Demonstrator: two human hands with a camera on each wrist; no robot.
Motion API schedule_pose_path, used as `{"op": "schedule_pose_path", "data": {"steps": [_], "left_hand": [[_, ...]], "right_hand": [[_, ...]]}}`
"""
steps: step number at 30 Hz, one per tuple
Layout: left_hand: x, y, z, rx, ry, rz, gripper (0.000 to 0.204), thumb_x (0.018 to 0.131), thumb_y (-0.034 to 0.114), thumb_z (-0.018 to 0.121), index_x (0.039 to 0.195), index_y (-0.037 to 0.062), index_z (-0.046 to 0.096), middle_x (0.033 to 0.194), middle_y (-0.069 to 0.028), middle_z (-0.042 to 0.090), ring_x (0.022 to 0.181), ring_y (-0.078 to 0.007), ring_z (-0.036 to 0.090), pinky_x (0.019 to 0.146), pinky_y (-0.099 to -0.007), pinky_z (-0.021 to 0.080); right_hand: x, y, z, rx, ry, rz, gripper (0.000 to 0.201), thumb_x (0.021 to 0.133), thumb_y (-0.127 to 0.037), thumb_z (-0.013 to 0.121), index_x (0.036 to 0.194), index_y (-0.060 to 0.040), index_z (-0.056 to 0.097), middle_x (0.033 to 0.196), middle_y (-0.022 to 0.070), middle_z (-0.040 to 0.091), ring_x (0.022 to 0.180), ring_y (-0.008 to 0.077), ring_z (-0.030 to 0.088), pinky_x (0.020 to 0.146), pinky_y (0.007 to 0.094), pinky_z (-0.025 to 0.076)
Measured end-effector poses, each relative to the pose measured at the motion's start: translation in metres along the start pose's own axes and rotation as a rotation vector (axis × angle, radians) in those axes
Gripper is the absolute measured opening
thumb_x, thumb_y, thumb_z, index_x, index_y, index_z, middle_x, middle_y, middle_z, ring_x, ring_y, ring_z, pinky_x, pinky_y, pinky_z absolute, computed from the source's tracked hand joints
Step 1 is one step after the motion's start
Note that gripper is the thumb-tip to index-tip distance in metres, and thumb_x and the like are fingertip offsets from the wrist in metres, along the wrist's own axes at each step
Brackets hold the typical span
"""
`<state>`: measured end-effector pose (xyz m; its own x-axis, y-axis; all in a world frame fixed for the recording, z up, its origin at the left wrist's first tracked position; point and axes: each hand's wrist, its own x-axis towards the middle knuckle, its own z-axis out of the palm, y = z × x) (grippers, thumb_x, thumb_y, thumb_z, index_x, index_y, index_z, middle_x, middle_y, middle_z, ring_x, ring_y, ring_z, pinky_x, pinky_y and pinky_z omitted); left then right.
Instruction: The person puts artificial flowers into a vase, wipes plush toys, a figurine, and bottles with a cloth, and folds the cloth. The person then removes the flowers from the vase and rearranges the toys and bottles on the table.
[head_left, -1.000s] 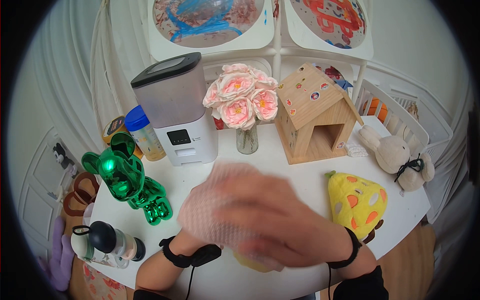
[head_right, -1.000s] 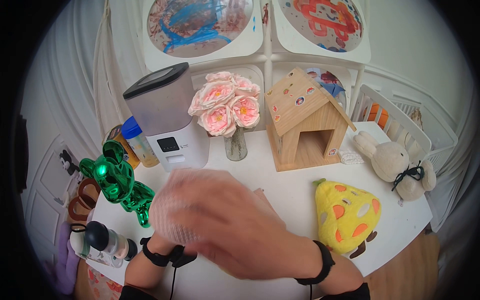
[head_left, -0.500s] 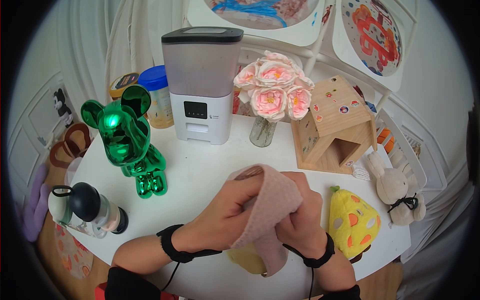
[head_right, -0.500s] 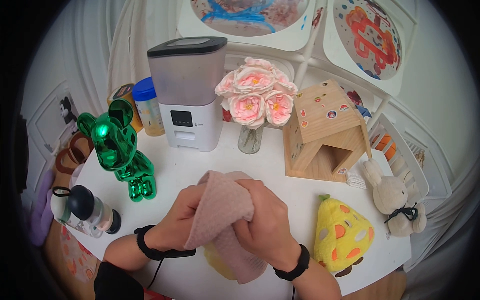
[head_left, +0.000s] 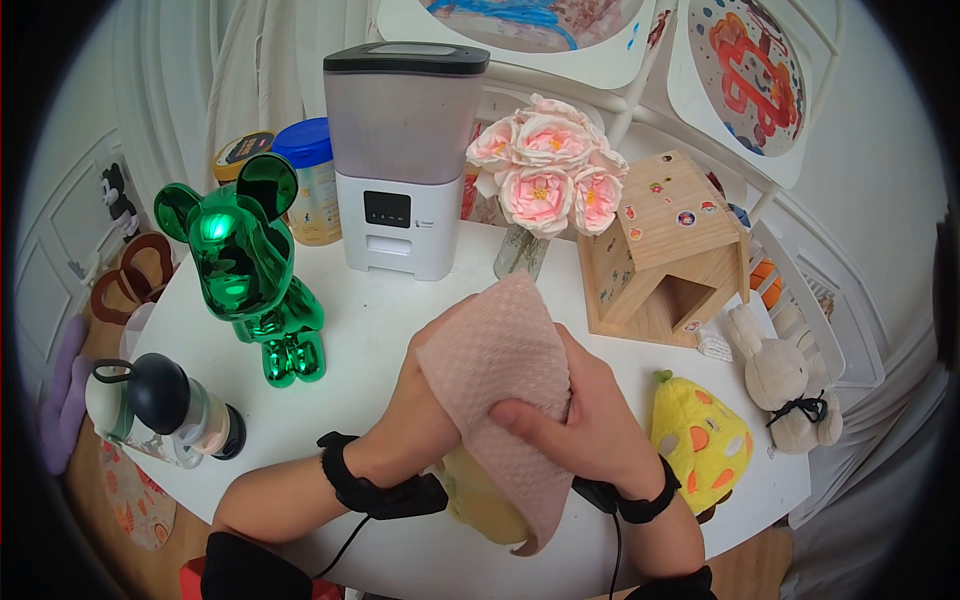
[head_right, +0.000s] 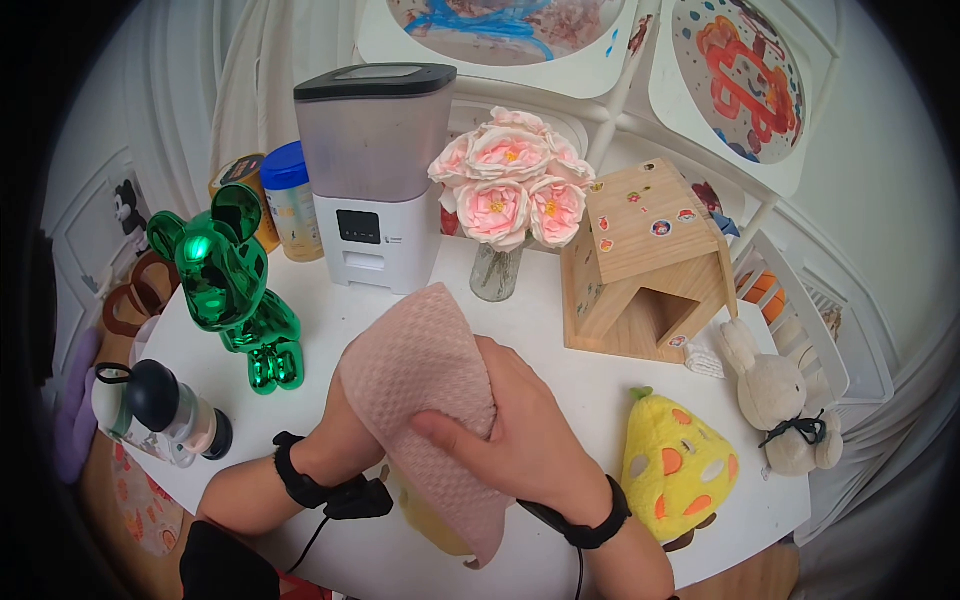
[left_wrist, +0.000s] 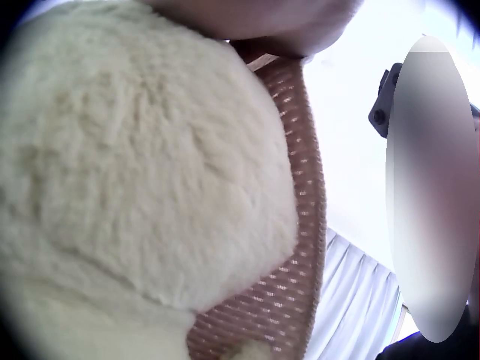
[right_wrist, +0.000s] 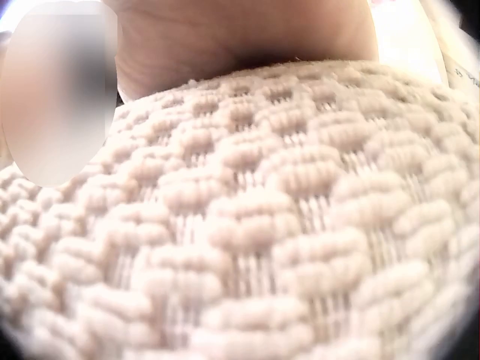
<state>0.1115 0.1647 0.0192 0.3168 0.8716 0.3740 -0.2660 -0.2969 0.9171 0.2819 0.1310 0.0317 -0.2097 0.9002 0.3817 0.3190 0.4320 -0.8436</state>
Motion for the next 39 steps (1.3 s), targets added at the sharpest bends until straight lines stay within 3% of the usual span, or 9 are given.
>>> {"op": "schedule_pose_path", "data": {"steps": [8,13,16,19,28,31,33,37,39], "left_hand": [[0.011,-0.003,0.003,-0.517,0.059,-0.181,0.013,0.103,0.015,0.048,0.1,0.005,0.056,0.099,-0.0008,0.063,0.09,-0.0057,0.058,0.086,-0.0228,0.047],[0.013,0.003,-0.002,-0.514,0.205,-0.154,0.014,0.104,0.016,0.047,0.098,0.0063,0.055,0.096,-0.0007,0.063,0.089,-0.0053,0.058,0.083,-0.0223,0.047],[0.011,-0.001,-0.006,-0.439,0.231,-0.134,0.014,0.104,0.017,0.046,0.099,0.0069,0.055,0.096,-0.001,0.063,0.09,-0.0058,0.058,0.083,-0.0226,0.048],[0.007,0.009,0.003,-0.447,0.195,-0.15,0.014,0.104,0.017,0.046,0.102,0.0065,0.055,0.098,-0.0014,0.062,0.089,-0.006,0.058,0.081,-0.0224,0.048],[0.009,0.011,-0.006,-0.455,-0.04,-0.049,0.014,0.104,0.014,0.044,0.109,0.0037,0.053,0.103,-0.0023,0.062,0.099,-0.007,0.056,0.091,-0.0243,0.044],[0.013,0.02,-0.006,-0.366,-0.08,-0.032,0.017,0.102,0.016,0.051,0.111,0.0019,0.052,0.106,-0.0043,0.061,0.1,-0.0078,0.056,0.092,-0.0271,0.044],[0.015,0.021,-0.007,0.237,-0.057,0.213,0.035,0.098,0.025,0.061,0.12,0.0004,0.049,0.109,-0.0087,0.06,0.099,-0.0115,0.058,0.093,-0.0281,0.044],[0.01,0.021,-0.012,0.841,-0.12,0.216,0.067,0.091,0.037,0.072,0.136,-0.0003,0.041,0.116,-0.0134,0.058,0.104,-0.0192,0.06,0.094,-0.0307,0.046],[0.011,0.024,-0.008,0.447,-0.501,-0.318,0.089,0.084,0.043,0.078,0.146,-0.0006,0.03,0.121,-0.016,0.055,0.103,-0.025,0.062,0.092,-0.0335,0.05]], "right_hand": [[-0.004,0.016,0.004,0.242,0.225,0.233,0.03,0.102,-0.025,0.058,0.107,0.0033,0.065,0.09,0.0069,0.069,0.088,0.0131,0.063,0.083,0.0289,0.049],[0.003,0.013,0.01,0.437,0.138,0.305,0.043,0.097,-0.028,0.065,0.124,0.0046,0.057,0.11,0.0115,0.065,0.1,0.0176,0.061,0.089,0.0322,0.049],[-0.001,-0.003,0.017,-0.013,0.051,-0.05,0.059,0.088,-0.027,0.076,0.132,0.0029,0.051,0.126,0.0173,0.058,0.113,0.0251,0.059,0.097,0.0364,0.047],[-0.002,-0.005,0.012,0.1,-0.025,0.032,0.066,0.08,-0.021,0.082,0.134,0.0024,0.051,0.132,0.0205,0.054,0.124,0.0315,0.054,0.103,0.039,0.043],[-0.001,0.014,0.021,0.321,0.217,-0.064,0.043,0.087,-0.002,0.07,0.128,0.0028,0.057,0.117,0.0122,0.067,0.104,0.0188,0.065,0.089,0.0328,0.051],[-0.002,0.014,0.015,0.265,0.364,-0.087,0.03,0.092,-0.009,0.068,0.119,0.0031,0.063,0.108,0.0097,0.07,0.097,0.015,0.065,0.085,0.0306,0.052],[-0.002,0.007,0.0,0.304,0.523,0.002,0.029,0.095,-0.015,0.068,0.117,0.0033,0.064,0.107,0.0091,0.07,0.095,0.0144,0.065,0.084,0.0298,0.052],[0.005,0.002,-0.024,0.408,0.843,0.023,0.036,0.099,-0.03,0.066,0.114,0.0035,0.065,0.107,0.0069,0.068,0.093,0.013,0.063,0.083,0.0275,0.051],[0.005,0.002,-0.024,0.392,0.84,0.019,0.036,0.099,-0.029,0.065,0.116,0.0033,0.064,0.11,0.0067,0.068,0.096,0.013,0.062,0.086,0.0275,0.05]]}}
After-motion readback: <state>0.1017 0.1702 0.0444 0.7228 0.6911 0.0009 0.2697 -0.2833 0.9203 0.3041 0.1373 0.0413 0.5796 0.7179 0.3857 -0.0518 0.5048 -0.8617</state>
